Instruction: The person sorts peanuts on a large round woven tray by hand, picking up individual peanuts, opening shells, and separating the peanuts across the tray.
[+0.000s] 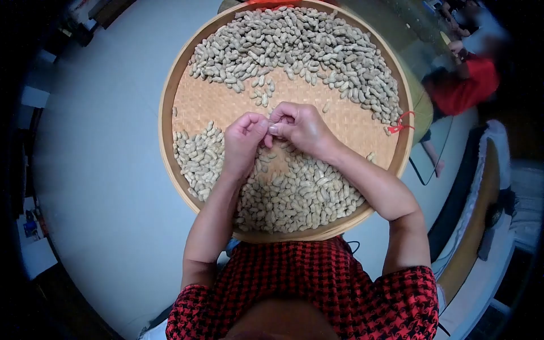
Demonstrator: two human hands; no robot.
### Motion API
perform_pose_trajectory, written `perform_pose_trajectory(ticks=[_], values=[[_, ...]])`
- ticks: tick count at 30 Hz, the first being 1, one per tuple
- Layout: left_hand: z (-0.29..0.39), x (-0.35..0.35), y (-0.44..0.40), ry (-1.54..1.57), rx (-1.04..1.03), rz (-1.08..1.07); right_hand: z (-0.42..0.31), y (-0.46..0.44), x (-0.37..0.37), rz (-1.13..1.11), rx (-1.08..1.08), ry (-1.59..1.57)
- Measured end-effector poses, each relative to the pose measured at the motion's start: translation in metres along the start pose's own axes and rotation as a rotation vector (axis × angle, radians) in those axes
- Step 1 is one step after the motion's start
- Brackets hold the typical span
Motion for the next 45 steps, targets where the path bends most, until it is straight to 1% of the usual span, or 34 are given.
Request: perform_pose_trajectory(ticks=[1,3,5,7,9,13,15,16,17,18,19,21,23,25,27,28,30,31,33,34,36,40,42,44,45], values=[[-0.002,0.002,-0.001,0.000,0.002,0.001,-0.002,0.001,-0.001,-0.014,0.006,0.034],[0.001,0.002,-0.003,0.054,-0.069,-0.029,-0.002,0.000,-0.002,-0.030,0.010,0.068],[0.004,0.000,-0.003,0.082,-0.091,-0.012,-0.002,-0.001,-0.002,-0.037,0.028,-0.098],[0.006,0.000,-0.002,0.111,-0.113,0.005,-0.002,-0.001,0.000,-0.011,0.023,-0.115],[0.004,0.001,-0.002,-0.006,-0.104,0.042,-0.002,-0.001,0.003,0.015,0.019,-0.131],[0.002,-0.004,0.002,-0.069,-0.086,0.029,0.001,-0.005,0.013,0.094,0.056,-0.179],[0.009,-0.009,0.004,-0.193,-0.168,0.013,0.003,-0.005,0.017,0.130,0.055,-0.188],[0.010,-0.010,0.005,-0.192,-0.167,0.014,0.005,-0.004,0.016,0.146,0.016,-0.233],[0.016,-0.012,0.007,-0.241,-0.216,0.014,0.008,-0.003,0.016,0.163,-0.022,-0.279],[0.021,-0.014,0.008,-0.290,-0.267,0.014,0.009,-0.004,0.016,0.162,-0.023,-0.279],[0.020,-0.014,0.008,-0.290,-0.267,0.015,0.011,-0.004,0.013,0.142,-0.044,-0.320],[0.030,-0.013,0.009,-0.292,-0.404,0.050,0.013,-0.004,0.010,0.121,-0.065,-0.361],[0.031,-0.014,0.014,-0.338,-0.388,0.096,0.008,-0.003,0.011,0.173,-0.027,-0.240],[0.033,-0.014,0.016,-0.384,-0.369,0.142,0.009,-0.002,0.009,0.191,-0.026,-0.264],[0.030,-0.014,0.015,-0.296,-0.318,0.145,0.011,-0.001,0.007,0.211,-0.024,-0.288],[0.029,-0.014,0.014,-0.297,-0.318,0.145,0.009,0.001,0.007,0.241,0.010,-0.275],[0.014,-0.012,0.010,-0.044,-0.206,0.120,0.006,0.004,0.006,0.272,0.045,-0.262],[0.010,-0.010,0.008,-0.044,-0.206,0.120,0.004,0.005,0.004,0.273,0.042,-0.294],[-0.002,-0.011,0.003,0.183,-0.127,0.054,0.004,0.008,0.002,0.272,0.039,-0.326],[-0.002,-0.010,0.004,0.183,-0.128,0.054,0.003,0.009,0.001,0.272,0.068,-0.336],[-0.005,-0.012,0.005,0.342,-0.069,0.045,0.002,0.011,0.001,0.273,0.099,-0.345],[0.003,-0.014,0.007,0.316,-0.068,0.038,0.002,0.010,0.004,0.250,0.156,-0.360],[0.010,-0.016,0.009,0.187,-0.077,0.044,0.004,0.008,0.006,0.227,0.168,-0.340],[0.010,-0.016,0.008,0.161,-0.099,0.033,0.013,0.005,0.009,0.233,0.099,-0.348],[0.011,-0.015,0.007,0.133,-0.122,0.022,0.010,0.005,0.010,0.233,0.104,-0.346]])
Point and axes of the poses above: each hand's wrist, its own y-axis away from the middle knuckle, its own x-axis out of the back of the hand, z = x × y, the point moved 9 cm from there along -y, towards the middle knuckle, and after that the axes turned 4 degrees about z, right-handed, at the moved point
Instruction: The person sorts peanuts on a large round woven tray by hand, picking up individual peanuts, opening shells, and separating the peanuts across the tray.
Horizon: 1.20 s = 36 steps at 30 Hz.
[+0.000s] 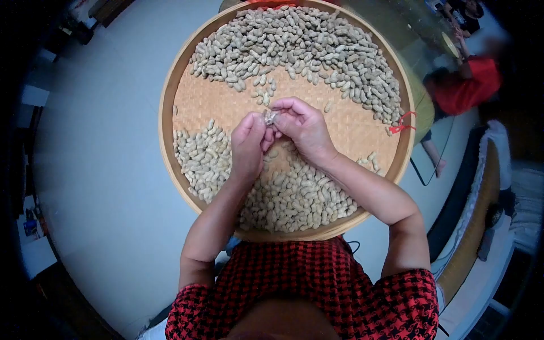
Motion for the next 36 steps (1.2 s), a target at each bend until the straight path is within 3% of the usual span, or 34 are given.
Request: perform_pose_trajectory(ticks=[4,8,9,10,11,12,13,15,17,19,26,30,32,33,35,36], values=[[-0.003,0.006,-0.001,-0.159,0.050,-0.052,0.001,-0.007,-0.007,-0.163,-0.069,0.076],[-0.003,0.019,-0.005,-0.183,0.029,0.043,-0.006,-0.053,0.001,-0.225,-0.123,0.240],[0.002,0.023,-0.006,-0.153,-0.009,0.093,-0.045,-0.070,0.004,-0.099,-0.047,0.358],[0.002,0.023,-0.007,-0.155,-0.008,0.091,-0.077,-0.104,0.021,-0.003,0.183,0.621],[0.004,0.025,-0.007,-0.151,-0.029,0.101,-0.112,-0.127,0.033,0.122,0.335,0.571],[0.007,0.026,-0.007,-0.146,-0.050,0.110,-0.139,-0.143,0.041,0.165,0.388,0.305],[0.007,0.024,-0.007,-0.147,-0.054,0.103,-0.148,-0.160,0.054,0.173,0.342,0.133],[0.012,0.028,-0.007,-0.156,-0.084,0.143,-0.154,-0.162,0.057,0.207,0.441,0.334],[0.014,0.029,-0.008,-0.172,-0.093,0.160,-0.111,-0.158,0.045,0.017,0.288,0.679],[0.016,0.032,-0.008,-0.187,-0.097,0.184,-0.088,-0.134,0.032,0.131,0.637,1.046],[0.018,0.040,-0.009,-0.128,-0.119,0.213,-0.051,-0.110,0.013,0.091,0.688,1.392],[0.022,0.043,-0.008,-0.095,-0.141,0.249,-0.049,-0.097,0.011,0.020,0.747,1.358],[0.021,0.044,-0.008,-0.107,-0.137,0.248,-0.051,-0.087,0.029,0.088,0.509,0.888],[0.020,0.043,-0.008,-0.121,-0.135,0.241,-0.053,-0.080,0.027,0.087,0.507,0.887],[0.013,0.042,-0.009,-0.133,-0.109,0.227,-0.024,-0.074,0.029,-0.075,0.086,0.503],[0.010,0.040,-0.009,-0.144,-0.085,0.215,-0.018,-0.068,0.028,-0.081,0.053,0.456]])
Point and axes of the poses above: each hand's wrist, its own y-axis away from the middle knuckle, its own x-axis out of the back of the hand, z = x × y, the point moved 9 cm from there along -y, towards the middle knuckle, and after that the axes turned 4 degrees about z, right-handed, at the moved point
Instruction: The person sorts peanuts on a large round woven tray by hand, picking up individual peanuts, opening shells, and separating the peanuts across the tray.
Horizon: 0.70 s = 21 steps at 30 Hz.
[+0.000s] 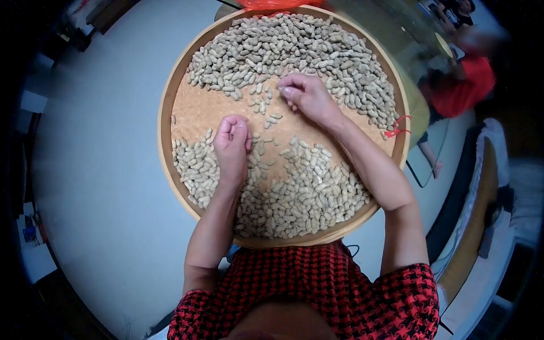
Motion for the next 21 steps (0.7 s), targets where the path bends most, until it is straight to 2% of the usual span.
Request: perform_pose_trajectory(ticks=[4,6,9,11,13,16,18,20,21], values=[[-0.002,-0.008,0.005,-0.131,-0.017,-0.031,0.004,0.021,-0.018,-0.072,-0.037,-0.178],[-0.001,-0.017,0.008,-0.191,-0.064,-0.105,0.007,0.033,-0.033,-0.102,-0.130,-0.235],[0.004,-0.032,0.013,-0.072,-0.089,-0.147,0.003,0.040,-0.043,-0.073,-0.130,-0.402],[0.009,-0.031,0.014,-0.052,-0.069,-0.121,-0.001,0.043,-0.044,-0.072,-0.128,-0.392],[0.008,-0.026,0.013,-0.031,-0.049,-0.095,-0.008,0.048,-0.044,-0.075,-0.094,-0.223],[0.006,-0.026,0.011,-0.044,-0.047,-0.154,-0.015,0.054,-0.050,-0.095,-0.057,-0.300],[0.008,-0.032,0.012,-0.013,-0.017,-0.189,-0.017,0.057,-0.047,-0.088,-0.047,-0.243],[0.009,-0.033,0.011,-0.032,-0.044,-0.155,-0.021,0.053,-0.044,-0.083,-0.022,-0.189],[0.010,-0.031,0.013,-0.049,-0.057,-0.124,-0.016,0.054,-0.044,-0.092,-0.066,-0.263]])
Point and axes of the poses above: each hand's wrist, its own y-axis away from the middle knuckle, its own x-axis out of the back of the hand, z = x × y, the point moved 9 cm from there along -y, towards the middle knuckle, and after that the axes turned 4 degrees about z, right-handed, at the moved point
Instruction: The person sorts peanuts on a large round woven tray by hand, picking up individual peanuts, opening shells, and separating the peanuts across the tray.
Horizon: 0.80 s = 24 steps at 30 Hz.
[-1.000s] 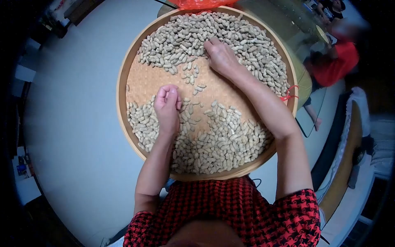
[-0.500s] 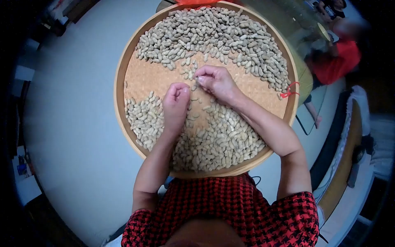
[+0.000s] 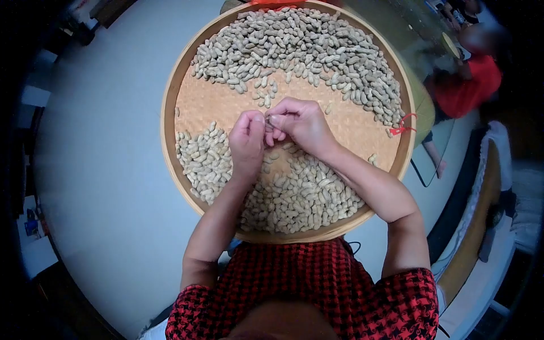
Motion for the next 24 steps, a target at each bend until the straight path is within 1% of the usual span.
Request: perform_pose_trajectory(ticks=[1,2,4,5,7,10,13,18,19,21,23,24], values=[[0.001,0.000,0.002,-0.001,0.002,0.000,0.004,0.001,0.000,-0.004,-0.042,-0.076],[0.002,0.002,0.002,0.015,0.011,0.042,0.004,0.001,-0.001,-0.003,-0.042,-0.076],[0.000,0.006,0.001,0.031,0.021,0.080,0.010,0.002,-0.003,0.021,-0.121,-0.239],[-0.002,0.009,0.000,0.050,-0.001,0.087,0.010,0.002,-0.004,0.024,-0.124,-0.239],[-0.004,0.012,0.000,0.071,-0.018,0.098,0.019,0.005,-0.006,0.041,-0.239,-0.395],[-0.005,0.012,-0.002,0.138,-0.026,0.085,0.018,0.006,-0.008,0.022,-0.223,-0.459],[-0.013,0.013,-0.002,0.224,0.010,0.073,0.024,0.005,-0.006,0.031,-0.252,-0.477],[-0.023,0.010,-0.004,0.391,0.147,0.053,0.024,0.006,-0.007,0.047,-0.280,-0.463],[-0.024,0.009,-0.005,0.391,0.153,0.058,0.027,0.006,-0.007,0.059,-0.292,-0.472],[-0.027,0.012,-0.004,0.430,0.188,0.133,0.031,0.005,-0.007,0.070,-0.306,-0.481],[-0.031,0.014,-0.002,0.407,0.191,0.139,0.034,0.007,-0.008,0.080,-0.310,-0.490],[-0.031,0.016,-0.005,0.384,0.178,0.135,0.033,0.008,-0.009,0.091,-0.323,-0.443]])
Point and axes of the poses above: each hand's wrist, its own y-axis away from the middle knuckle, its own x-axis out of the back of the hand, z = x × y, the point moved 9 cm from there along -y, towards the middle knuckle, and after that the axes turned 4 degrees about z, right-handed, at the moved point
